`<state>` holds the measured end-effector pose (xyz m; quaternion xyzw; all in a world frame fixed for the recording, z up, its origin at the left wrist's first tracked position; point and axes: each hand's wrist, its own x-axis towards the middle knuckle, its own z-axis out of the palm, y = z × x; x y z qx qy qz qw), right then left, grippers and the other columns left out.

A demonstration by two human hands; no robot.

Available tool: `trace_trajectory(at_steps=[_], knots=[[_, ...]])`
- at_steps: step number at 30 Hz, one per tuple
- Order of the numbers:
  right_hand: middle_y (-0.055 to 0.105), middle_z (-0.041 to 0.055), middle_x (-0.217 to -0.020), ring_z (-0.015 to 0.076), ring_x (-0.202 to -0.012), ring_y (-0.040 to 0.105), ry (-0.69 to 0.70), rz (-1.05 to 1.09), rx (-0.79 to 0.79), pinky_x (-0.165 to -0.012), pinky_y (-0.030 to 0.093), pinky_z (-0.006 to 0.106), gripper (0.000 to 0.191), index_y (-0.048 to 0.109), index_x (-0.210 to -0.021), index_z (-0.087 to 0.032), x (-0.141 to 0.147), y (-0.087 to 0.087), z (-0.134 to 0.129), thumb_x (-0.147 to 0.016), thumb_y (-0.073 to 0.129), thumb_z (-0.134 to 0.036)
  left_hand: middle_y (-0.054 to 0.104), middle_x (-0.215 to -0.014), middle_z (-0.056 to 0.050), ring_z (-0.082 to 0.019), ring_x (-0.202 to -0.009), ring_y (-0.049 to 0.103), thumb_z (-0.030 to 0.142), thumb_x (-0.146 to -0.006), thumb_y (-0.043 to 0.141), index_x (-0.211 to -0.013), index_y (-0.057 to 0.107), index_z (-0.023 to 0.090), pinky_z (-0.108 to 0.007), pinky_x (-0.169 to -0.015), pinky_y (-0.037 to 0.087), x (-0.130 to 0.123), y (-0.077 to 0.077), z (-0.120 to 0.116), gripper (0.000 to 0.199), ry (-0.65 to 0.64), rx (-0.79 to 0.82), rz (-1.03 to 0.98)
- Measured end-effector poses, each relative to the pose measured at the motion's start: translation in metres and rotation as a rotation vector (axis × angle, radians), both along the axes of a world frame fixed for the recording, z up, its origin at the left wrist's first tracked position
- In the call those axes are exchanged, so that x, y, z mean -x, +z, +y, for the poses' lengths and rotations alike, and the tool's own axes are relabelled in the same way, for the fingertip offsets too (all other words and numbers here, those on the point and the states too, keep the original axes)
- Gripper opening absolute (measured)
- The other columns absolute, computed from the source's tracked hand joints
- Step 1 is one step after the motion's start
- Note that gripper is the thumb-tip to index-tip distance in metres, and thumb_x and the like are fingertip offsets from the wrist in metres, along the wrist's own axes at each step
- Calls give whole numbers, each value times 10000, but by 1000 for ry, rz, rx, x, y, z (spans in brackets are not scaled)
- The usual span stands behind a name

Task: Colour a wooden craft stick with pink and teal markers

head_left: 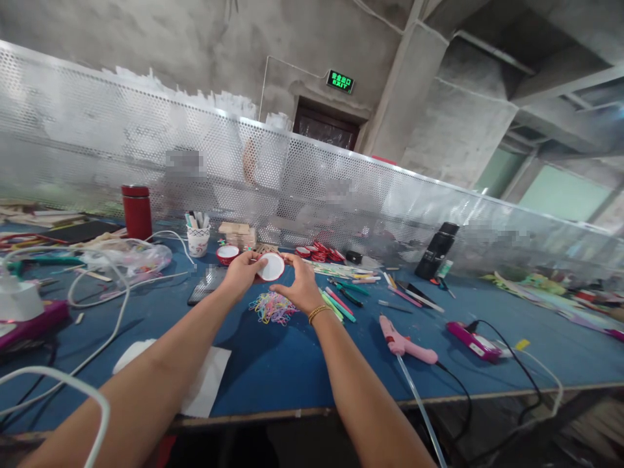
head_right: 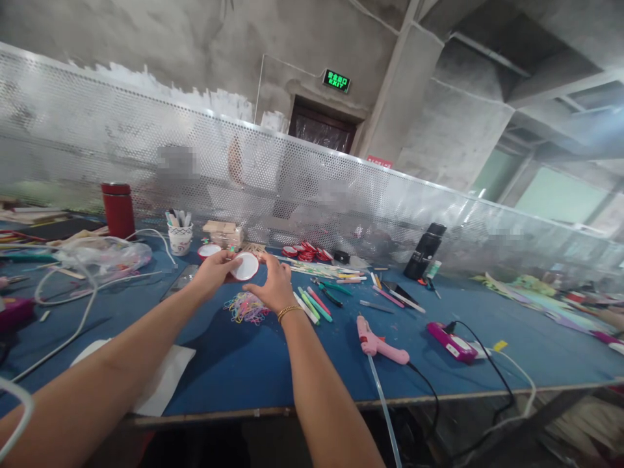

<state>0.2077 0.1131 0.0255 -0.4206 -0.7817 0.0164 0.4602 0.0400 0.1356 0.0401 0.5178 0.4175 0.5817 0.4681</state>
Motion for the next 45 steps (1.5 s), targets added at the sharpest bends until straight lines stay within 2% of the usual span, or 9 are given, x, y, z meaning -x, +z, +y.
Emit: trace_trajectory(at_steps=[12,22,27,34,39,43,45], knots=[[587,106,-1314,275,-1226,525,-9,-36,-19,-1070,280,462,682,467,-1303,-222,0,3,-4,-716,757,-416,603,-620,16,-114,-549,556,380,-558,807,-754,574,149,-238,-512,480,-2,2,-6,383,-22,-23,33],[595,99,-1296,279,-1194,543,45,-75,-22,-1025,324,443,672,492,-1264,-232,0,2,-2,-688,778,-429,589,-616,20,-126,-531,532,280,-628,701,-788,589,168,-217,-457,423,-5,3,-10,226,-30,-39,130],[612,93,-1246,272,-1155,565,55,-93,-20,-1002,335,443,622,498,-1232,-224,0,0,-1,-699,760,-406,633,-645,-5,-132,-569,555,302,-633,711,-773,664,156,-214,-493,425,-7,3,-11,207,-66,-157,191],[618,76,-1177,271,-1095,575,65,-115,15,-978,363,453,605,506,-1183,-221,-1,0,-2,-674,774,-410,586,-580,4,-129,-531,505,362,-688,676,-705,653,153,-229,-505,371,-6,1,-9,211,-117,-157,259],[611,71,-1159,263,-1056,576,86,-63,25,-956,401,444,660,502,-1191,-233,-2,-2,1,-637,807,-423,603,-633,-1,-128,-563,514,339,-719,652,-773,654,151,-234,-543,388,-7,1,-11,196,-144,-91,183],[612,60,-1152,242,-1041,583,170,39,56,-926,445,397,711,496,-1201,-230,-1,-6,6,-605,834,-418,640,-709,-14,-131,-619,549,377,-716,677,-837,666,155,-228,-569,413,-9,0,-13,253,-166,-84,86],[618,61,-1148,231,-1027,591,207,107,78,-908,461,380,676,511,-1179,-221,1,-8,9,-614,831,-410,660,-744,-25,-135,-644,565,391,-702,696,-851,672,156,-225,-574,424,-10,-1,-12,279,-161,-81,8]])
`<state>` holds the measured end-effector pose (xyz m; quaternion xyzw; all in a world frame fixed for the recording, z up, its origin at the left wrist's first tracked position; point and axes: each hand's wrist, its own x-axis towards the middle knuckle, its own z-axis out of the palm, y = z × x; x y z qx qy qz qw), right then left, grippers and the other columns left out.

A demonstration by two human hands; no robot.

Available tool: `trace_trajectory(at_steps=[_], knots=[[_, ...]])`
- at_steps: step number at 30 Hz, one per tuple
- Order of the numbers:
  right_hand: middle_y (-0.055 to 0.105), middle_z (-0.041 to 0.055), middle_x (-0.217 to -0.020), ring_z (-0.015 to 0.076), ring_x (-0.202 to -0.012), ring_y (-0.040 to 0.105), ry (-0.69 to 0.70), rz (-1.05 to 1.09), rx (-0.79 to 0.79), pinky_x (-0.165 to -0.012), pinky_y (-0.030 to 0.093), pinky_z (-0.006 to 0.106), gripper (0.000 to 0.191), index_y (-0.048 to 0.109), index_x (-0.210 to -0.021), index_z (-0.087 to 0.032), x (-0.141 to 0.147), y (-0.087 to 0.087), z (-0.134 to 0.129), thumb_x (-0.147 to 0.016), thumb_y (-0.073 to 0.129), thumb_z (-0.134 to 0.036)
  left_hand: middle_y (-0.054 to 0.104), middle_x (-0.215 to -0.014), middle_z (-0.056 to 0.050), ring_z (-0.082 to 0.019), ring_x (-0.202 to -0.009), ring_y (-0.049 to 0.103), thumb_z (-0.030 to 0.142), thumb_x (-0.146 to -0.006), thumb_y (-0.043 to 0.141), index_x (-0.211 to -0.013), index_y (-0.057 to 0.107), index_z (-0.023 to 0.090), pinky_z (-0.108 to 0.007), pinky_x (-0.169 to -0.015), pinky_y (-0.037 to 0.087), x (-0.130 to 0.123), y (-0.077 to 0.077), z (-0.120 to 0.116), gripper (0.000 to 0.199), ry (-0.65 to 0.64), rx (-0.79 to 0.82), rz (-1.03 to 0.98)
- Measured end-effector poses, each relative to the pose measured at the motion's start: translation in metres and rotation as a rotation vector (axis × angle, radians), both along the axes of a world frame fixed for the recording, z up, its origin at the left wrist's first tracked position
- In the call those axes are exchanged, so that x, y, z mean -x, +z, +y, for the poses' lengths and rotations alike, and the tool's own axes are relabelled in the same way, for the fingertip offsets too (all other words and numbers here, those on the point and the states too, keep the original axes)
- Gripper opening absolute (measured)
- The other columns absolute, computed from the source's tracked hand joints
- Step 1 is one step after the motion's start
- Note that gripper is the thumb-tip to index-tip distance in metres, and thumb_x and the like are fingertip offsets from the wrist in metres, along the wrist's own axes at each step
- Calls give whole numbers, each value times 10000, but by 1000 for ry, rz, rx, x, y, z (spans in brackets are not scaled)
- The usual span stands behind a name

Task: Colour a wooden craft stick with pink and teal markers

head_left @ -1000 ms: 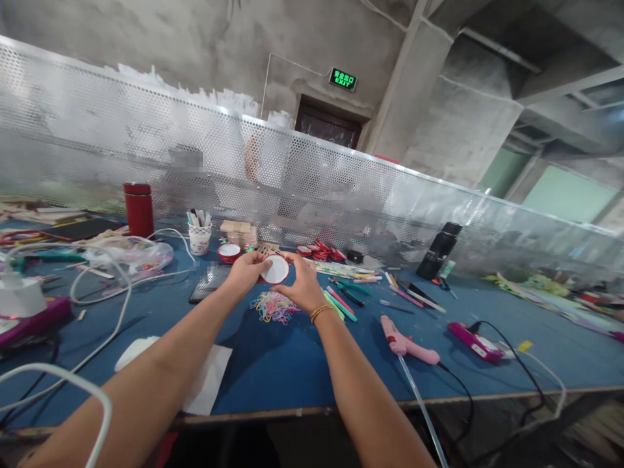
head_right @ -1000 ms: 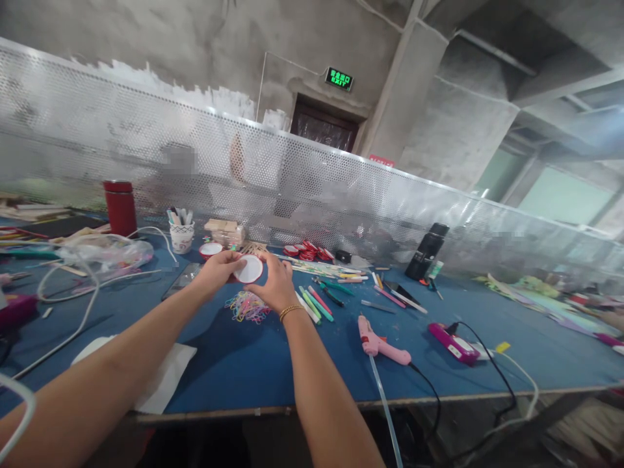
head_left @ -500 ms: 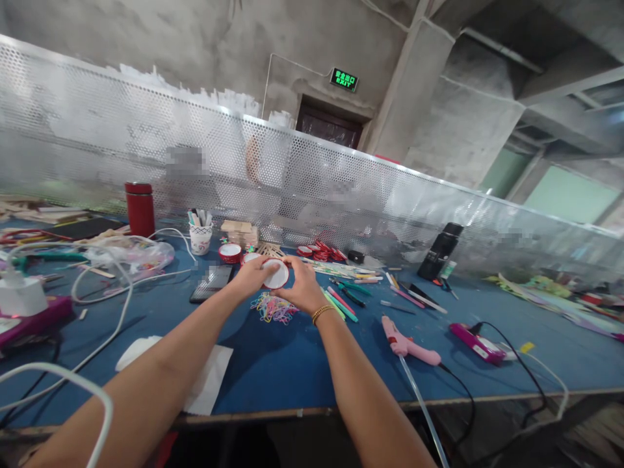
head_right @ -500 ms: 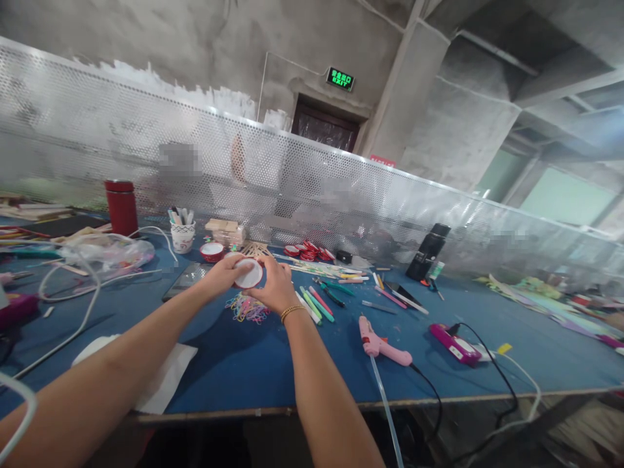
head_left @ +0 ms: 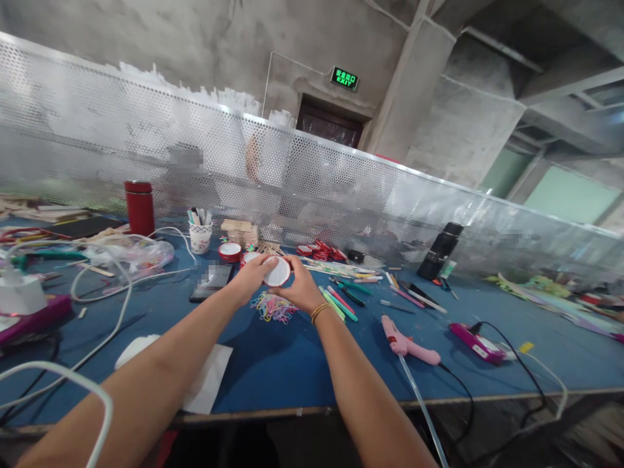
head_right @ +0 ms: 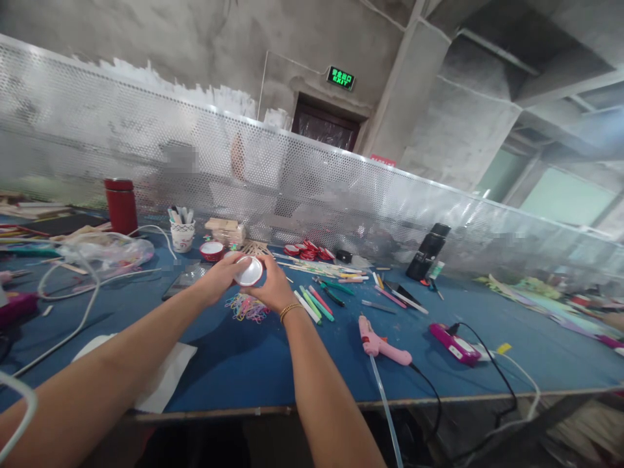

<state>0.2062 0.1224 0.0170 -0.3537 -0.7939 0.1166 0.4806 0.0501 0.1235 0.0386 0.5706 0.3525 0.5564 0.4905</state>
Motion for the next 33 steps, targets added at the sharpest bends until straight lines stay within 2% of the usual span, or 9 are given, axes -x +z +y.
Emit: trace_trajectory(at_steps=[4,8,12,15,21,26,29,33], knots=[[666,47,-1043,206,-942,622,54,173,104,-816,493,338,458,572,-1072,-209,11,-9,8,-694,768,-379,680,-773,-28,-140,-677,594,360,-684,724,-859,677,167,-220,-575,447,1,-3,10,265,37,46,-199],[694,45,-948,183,-878,641,120,310,158,-782,509,309,214,628,-936,-195,23,-18,11,-824,614,-377,683,-772,-9,-123,-653,590,320,-687,728,-866,677,180,-205,-554,438,5,-7,22,233,152,97,-322],[694,50,-977,184,-908,640,83,323,86,-836,512,312,195,669,-791,-195,31,-19,5,-822,622,-382,675,-758,3,-114,-640,593,301,-713,700,-871,660,181,-203,-559,439,10,-6,27,202,245,146,-380],[692,50,-1024,192,-986,633,30,313,13,-922,485,336,149,698,-784,-210,34,-15,-2,-804,660,-353,674,-761,1,-114,-642,598,314,-724,688,-884,649,185,-198,-547,429,11,-5,26,209,243,150,-367],[705,42,-1033,213,-1062,606,-173,217,-59,-1026,400,407,98,727,-776,-246,34,-3,-14,-814,677,-321,677,-781,-3,-126,-658,612,359,-719,693,-903,641,198,-206,-538,433,11,-6,27,250,228,129,-347],[725,14,-862,193,-934,627,-182,197,-148,-955,425,366,105,714,-746,-243,31,-4,-14,-822,693,-312,673,-775,-2,-110,-638,603,300,-767,652,-901,637,195,-192,-532,432,12,-6,30,171,230,140,-369],[710,15,-849,184,-899,615,-184,219,-199,-921,429,344,128,696,-749,-229,31,-7,-12,-839,674,-317,672,-779,-1,-107,-622,598,275,-783,633,-917,638,194,-189,-515,424,13,-6,31,157,246,149,-374],[692,28,-847,189,-885,603,-205,218,-172,-924,425,353,143,671,-751,-217,34,-8,-13,-847,648,-320,669,-770,3,-103,-609,592,286,-784,628,-915,640,198,-185,-498,406,13,-7,31,158,262,142,-376]])
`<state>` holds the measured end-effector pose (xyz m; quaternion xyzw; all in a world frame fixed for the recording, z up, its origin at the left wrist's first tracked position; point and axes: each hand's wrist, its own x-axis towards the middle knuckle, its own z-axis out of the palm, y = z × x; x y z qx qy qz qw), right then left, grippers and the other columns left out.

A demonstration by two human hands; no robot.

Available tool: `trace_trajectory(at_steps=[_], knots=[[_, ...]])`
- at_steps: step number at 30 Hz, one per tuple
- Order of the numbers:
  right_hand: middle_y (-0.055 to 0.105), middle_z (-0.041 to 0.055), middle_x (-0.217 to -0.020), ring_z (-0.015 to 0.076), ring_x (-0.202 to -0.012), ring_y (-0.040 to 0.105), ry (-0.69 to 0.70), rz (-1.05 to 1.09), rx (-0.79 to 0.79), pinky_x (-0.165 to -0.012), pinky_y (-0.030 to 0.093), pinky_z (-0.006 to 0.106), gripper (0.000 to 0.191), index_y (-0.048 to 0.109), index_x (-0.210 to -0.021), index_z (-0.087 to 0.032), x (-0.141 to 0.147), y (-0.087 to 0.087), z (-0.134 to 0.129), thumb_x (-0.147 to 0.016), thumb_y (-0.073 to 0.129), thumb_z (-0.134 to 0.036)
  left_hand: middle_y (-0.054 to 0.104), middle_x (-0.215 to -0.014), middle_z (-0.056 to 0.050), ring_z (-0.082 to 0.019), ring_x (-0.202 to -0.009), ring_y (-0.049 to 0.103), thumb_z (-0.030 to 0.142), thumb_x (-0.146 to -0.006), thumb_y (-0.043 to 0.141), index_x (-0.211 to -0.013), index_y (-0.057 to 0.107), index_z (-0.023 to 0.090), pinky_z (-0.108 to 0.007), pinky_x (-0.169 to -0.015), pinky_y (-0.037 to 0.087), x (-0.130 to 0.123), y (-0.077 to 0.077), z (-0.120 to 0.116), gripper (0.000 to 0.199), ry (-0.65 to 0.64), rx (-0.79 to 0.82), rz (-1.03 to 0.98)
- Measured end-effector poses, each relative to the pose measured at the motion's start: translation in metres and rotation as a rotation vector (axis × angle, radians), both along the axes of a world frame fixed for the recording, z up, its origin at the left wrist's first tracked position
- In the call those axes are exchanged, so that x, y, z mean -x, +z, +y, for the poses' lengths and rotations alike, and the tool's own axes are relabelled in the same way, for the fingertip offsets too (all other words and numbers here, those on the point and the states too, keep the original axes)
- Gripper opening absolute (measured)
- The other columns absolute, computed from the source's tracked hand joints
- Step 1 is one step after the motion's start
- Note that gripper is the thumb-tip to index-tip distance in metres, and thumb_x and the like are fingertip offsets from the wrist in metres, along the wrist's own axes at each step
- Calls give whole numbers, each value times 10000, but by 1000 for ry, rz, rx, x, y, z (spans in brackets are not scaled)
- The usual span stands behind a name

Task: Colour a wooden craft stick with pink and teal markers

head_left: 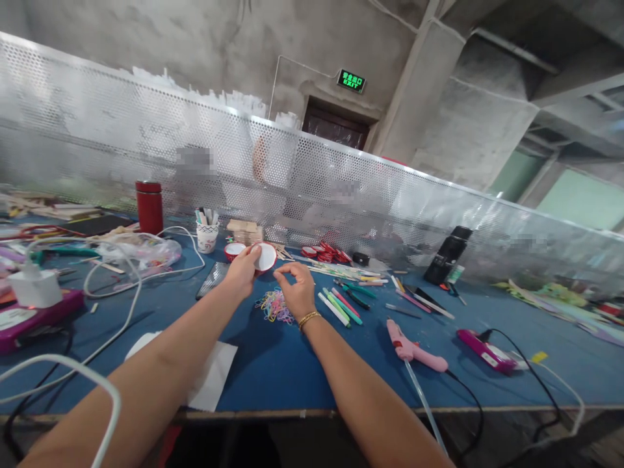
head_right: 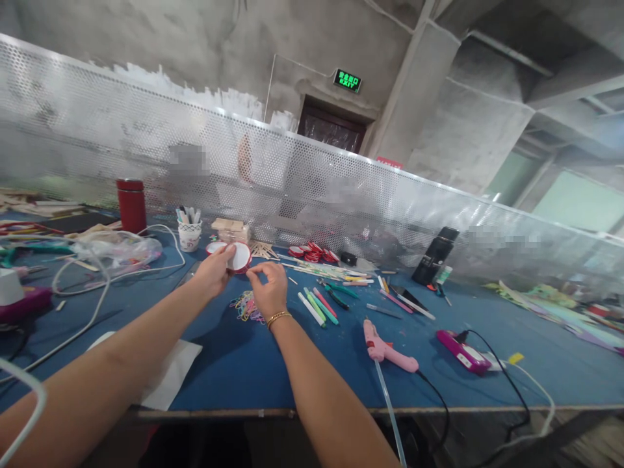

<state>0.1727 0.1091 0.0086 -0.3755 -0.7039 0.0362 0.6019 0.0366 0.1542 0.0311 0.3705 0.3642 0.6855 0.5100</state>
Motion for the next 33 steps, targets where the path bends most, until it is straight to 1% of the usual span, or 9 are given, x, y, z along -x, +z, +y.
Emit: trace_trajectory(at_steps=[5,8,10,15,19,23,27,30,33], knots=[[693,34,-862,193,-903,602,22,23,56,-920,441,357,129,682,-754,-218,1,-1,1,-824,657,-324,658,-770,11,-99,-597,579,308,-773,632,-923,641,205,-184,-488,387,0,0,-2,182,13,0,7],[712,42,-895,203,-936,619,87,110,121,-922,458,366,120,720,-778,-224,2,-6,6,-788,676,-335,660,-793,4,-100,-612,575,319,-748,655,-938,648,192,-187,-497,397,-1,0,-4,228,12,-30,12],[726,45,-901,210,-928,642,185,252,248,-891,485,369,150,735,-805,-225,3,-10,11,-751,699,-360,661,-796,1,-102,-629,575,341,-730,677,-924,655,180,-188,-512,406,-1,1,-7,253,-11,-62,50],[730,32,-807,182,-749,682,553,771,747,-708,547,330,306,699,-834,-191,0,-16,20,-614,812,-370,667,-802,3,-107,-657,581,425,-683,724,-913,660,187,-190,-546,424,-2,1,-14,337,-133,-97,118],[733,28,-882,128,-673,662,622,893,810,-628,543,267,316,658,-812,-190,-6,-10,17,-590,838,-324,676,-853,-8,-113,-694,590,457,-662,740,-969,666,192,-194,-569,428,-2,3,-15,412,-155,-111,119],[731,30,-870,121,-621,636,518,860,680,-555,510,241,329,656,-847,-200,-16,-2,22,-628,800,-399,661,-808,-1,-110,-658,560,450,-650,746,-957,662,177,-196,-551,398,-1,4,-15,419,-112,-125,217],[730,40,-828,141,-632,628,196,700,490,-570,497,255,330,673,-906,-188,-41,3,36,-713,692,-454,608,-731,18,-98,-604,501,422,-683,716,-893,634,169,-196,-540,369,0,6,-15,339,15,-90,322],[724,31,-767,176,-699,641,-79,310,355,-690,512,309,217,701,-836,-203,-61,1,42,-777,618,-395,557,-679,29,-93,-571,467,371,-741,664,-847,608,175,-192,-517,353,-1,8,-16,230,102,-43,399],[727,14,-772,196,-763,651,-202,-151,341,-787,494,343,76,727,-755,-256,-69,-5,43,-763,653,-271,470,-598,45,-90,-494,411,334,-811,571,-800,567,188,-187,-452,319,-3,10,-16,145,103,33,422]])
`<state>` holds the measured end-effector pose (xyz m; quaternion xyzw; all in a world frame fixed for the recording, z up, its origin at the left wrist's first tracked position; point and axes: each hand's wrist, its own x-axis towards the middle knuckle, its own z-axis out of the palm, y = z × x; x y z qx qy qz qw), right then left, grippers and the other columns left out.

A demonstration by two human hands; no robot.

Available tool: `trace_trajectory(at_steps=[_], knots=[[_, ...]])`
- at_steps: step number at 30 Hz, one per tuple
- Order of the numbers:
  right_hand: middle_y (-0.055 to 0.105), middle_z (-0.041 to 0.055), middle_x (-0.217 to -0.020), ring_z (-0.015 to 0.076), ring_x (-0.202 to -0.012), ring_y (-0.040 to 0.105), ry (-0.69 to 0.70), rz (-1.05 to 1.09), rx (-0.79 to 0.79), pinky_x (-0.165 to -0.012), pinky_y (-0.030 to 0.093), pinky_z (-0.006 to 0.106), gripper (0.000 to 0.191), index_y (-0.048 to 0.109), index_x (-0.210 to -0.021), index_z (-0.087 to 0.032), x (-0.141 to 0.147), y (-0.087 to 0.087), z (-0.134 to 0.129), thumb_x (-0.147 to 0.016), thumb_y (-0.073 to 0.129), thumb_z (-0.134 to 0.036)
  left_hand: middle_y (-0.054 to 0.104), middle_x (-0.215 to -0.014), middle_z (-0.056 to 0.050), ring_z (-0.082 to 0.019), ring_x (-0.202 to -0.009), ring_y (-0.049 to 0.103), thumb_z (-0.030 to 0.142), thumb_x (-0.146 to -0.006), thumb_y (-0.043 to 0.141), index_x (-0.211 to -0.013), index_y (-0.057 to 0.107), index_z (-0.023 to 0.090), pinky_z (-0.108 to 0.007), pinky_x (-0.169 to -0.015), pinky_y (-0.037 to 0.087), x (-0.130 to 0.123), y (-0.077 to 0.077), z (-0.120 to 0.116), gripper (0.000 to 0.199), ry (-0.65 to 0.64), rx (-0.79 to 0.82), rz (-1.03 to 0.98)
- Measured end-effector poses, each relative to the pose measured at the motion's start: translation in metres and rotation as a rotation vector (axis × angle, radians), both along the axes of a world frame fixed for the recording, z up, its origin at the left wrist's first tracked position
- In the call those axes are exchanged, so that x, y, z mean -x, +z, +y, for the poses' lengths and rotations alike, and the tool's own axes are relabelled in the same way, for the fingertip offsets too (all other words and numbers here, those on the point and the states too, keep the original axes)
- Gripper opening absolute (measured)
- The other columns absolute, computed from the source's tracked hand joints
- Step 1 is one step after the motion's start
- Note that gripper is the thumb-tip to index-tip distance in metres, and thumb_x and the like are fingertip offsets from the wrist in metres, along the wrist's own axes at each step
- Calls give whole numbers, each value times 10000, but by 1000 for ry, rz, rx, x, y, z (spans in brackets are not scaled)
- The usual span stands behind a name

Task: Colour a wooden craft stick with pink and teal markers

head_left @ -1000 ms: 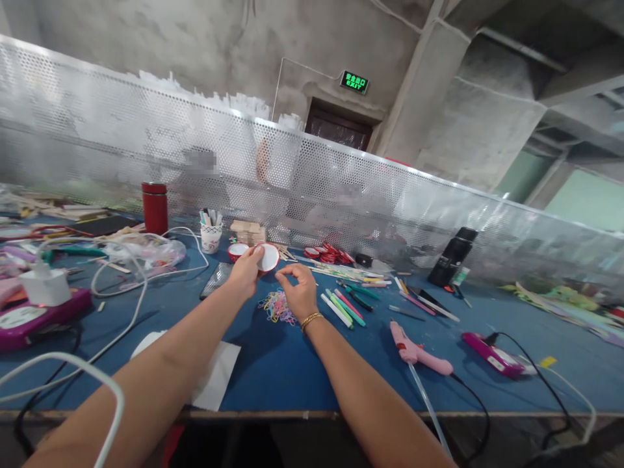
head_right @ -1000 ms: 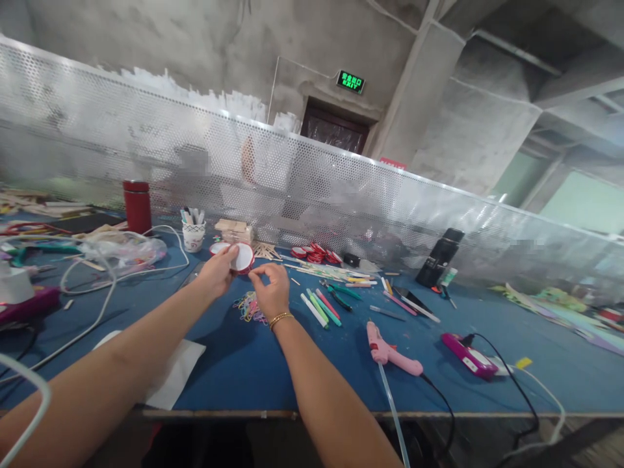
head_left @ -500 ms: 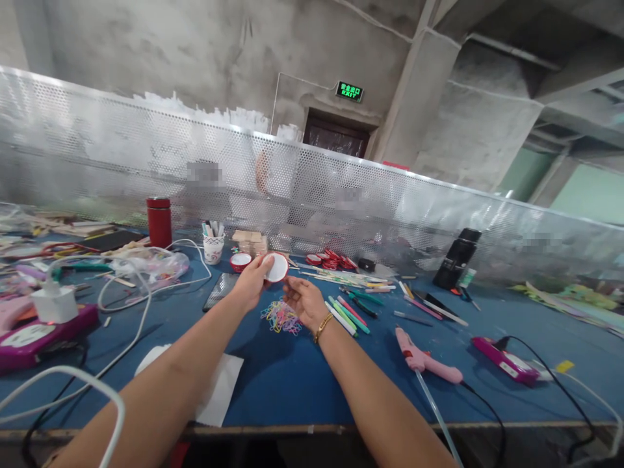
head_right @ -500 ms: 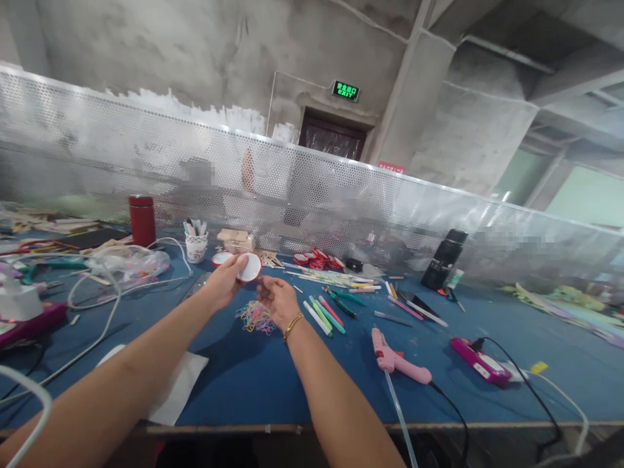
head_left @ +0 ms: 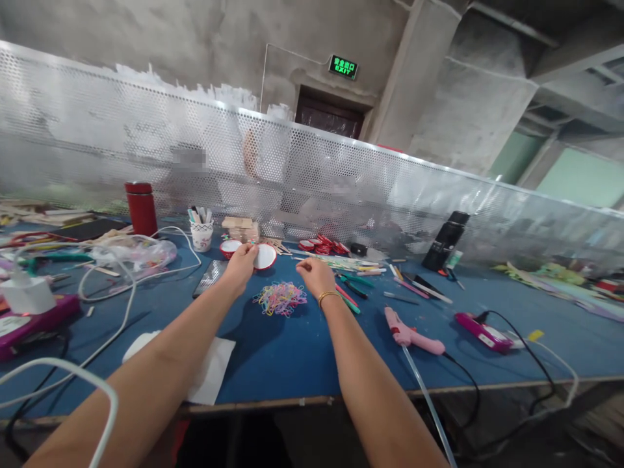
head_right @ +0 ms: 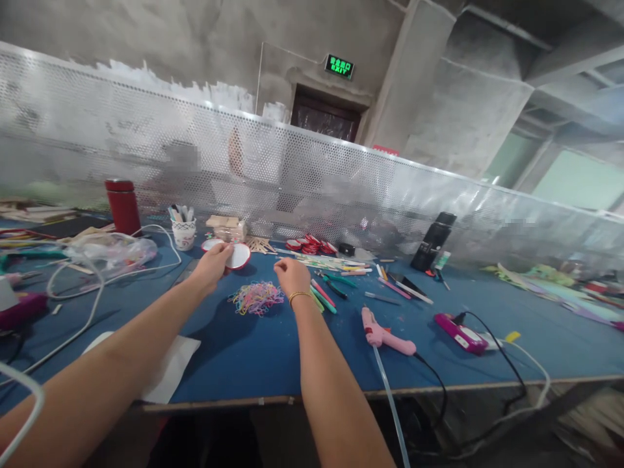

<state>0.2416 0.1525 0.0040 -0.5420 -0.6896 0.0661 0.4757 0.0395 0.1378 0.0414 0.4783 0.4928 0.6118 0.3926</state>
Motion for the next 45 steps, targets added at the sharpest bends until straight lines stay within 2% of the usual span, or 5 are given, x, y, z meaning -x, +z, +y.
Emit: trace_trajectory(at_steps=[10,19,29,39,45], knots=[[698,44,-1030,270,-1014,579,-69,-416,221,-885,458,467,158,769,-878,-360,10,-16,4,-746,712,-294,525,-686,27,-85,-482,438,169,-755,564,-915,554,226,-157,-404,313,-2,0,-1,169,29,42,-1],[738,-12,-823,159,-797,653,85,-220,210,-768,471,270,111,760,-837,-267,12,-1,-7,-817,670,-329,552,-598,-6,-122,-503,452,150,-645,530,-713,607,182,-236,-500,354,1,-4,2,108,-22,9,109],[751,-1,-926,140,-846,658,156,-254,231,-772,474,221,227,747,-999,-235,9,9,-15,-846,582,-210,584,-591,9,-134,-566,484,130,-642,546,-762,688,163,-254,-597,368,3,-11,6,189,-28,-107,318],[727,-27,-1089,187,-1057,628,-132,-559,263,-937,416,321,211,740,-966,-343,4,30,-36,-828,598,-269,514,-573,35,-107,-506,398,52,-674,486,-790,647,172,-223,-511,282,7,-10,5,232,63,-124,412],[743,40,-1046,241,-1020,651,-222,-656,508,-955,396,403,122,764,-837,-294,1,33,-38,-784,658,-326,511,-583,32,-108,-499,404,77,-695,507,-807,643,175,-228,-506,280,6,-11,6,201,37,-97,396]])
